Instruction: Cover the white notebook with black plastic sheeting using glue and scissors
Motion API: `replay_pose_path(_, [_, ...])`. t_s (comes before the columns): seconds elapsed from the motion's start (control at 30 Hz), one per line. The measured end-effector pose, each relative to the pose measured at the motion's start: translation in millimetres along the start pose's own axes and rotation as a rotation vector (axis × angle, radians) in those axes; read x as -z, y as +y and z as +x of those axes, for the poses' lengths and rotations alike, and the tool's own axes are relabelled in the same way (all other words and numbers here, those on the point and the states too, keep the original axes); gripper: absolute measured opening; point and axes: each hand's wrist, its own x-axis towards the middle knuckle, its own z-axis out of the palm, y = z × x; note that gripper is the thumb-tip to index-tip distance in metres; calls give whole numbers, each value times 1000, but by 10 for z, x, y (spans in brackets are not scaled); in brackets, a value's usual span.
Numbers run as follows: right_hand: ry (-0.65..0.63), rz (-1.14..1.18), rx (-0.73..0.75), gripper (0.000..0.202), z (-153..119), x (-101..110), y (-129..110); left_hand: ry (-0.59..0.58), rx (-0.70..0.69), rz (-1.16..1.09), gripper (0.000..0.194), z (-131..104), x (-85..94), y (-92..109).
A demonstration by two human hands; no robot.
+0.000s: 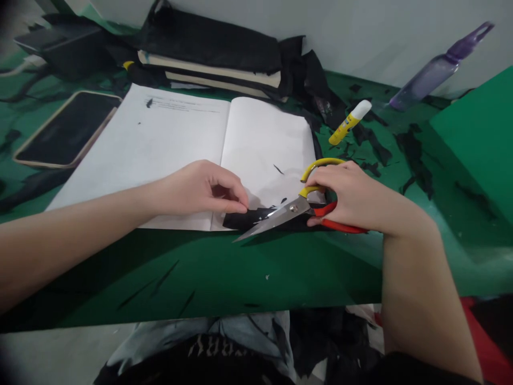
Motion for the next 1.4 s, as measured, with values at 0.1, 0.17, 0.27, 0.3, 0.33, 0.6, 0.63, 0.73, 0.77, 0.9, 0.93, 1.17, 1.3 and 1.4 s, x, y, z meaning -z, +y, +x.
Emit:
replay_pose_path(0.1, [6,43,-6,52,23,11,-42,1,-1,-3,14,-2,0,0])
replay_pose_path(0.17, [10,64,-3,47,36,13,-60,-1,0,-4,15,-3,0,0])
replay_pose_path(0.27, [6,71,13,32,52,10,-71,-6,7,2,15,-3,1,1])
replay_pose_path(0.3, [8,65,20,27,56,9,-71,-6,8,4,15,-2,2,2])
replay_pose_path(0.33, [16,58,29,26,59,8,-70,-7,8,6,15,-1,2,3])
replay_pose_path(0.6, [86,-12,87,26,81,-2,-45,5,-1,16,16,1,2,7])
replay_pose_path(0.63, [92,-19,98,27,84,-7,-36,5,-2,19,15,2,1,6])
replay_pose_path(0.73, [102,-33,123,29,91,-23,-8,5,-10,26,15,6,-2,5])
replay_pose_path(0.77, [107,-34,129,29,93,-28,-2,6,-12,29,15,8,-2,5])
replay_pose_path(0.9, [113,-31,142,28,103,-34,-12,8,-12,42,14,12,-2,6])
replay_pose_path(0.93, [112,-27,140,27,106,-33,-22,6,-13,41,14,13,-2,6])
replay_pose_path(1.17, [104,-33,102,21,108,-31,-63,11,10,43,15,13,-2,4])
replay_pose_path(1.3, [117,-40,105,17,107,-37,-65,10,1,40,16,12,-1,2])
replay_pose_path(1.4, [124,-52,103,15,109,-44,-66,10,-7,40,16,12,0,3])
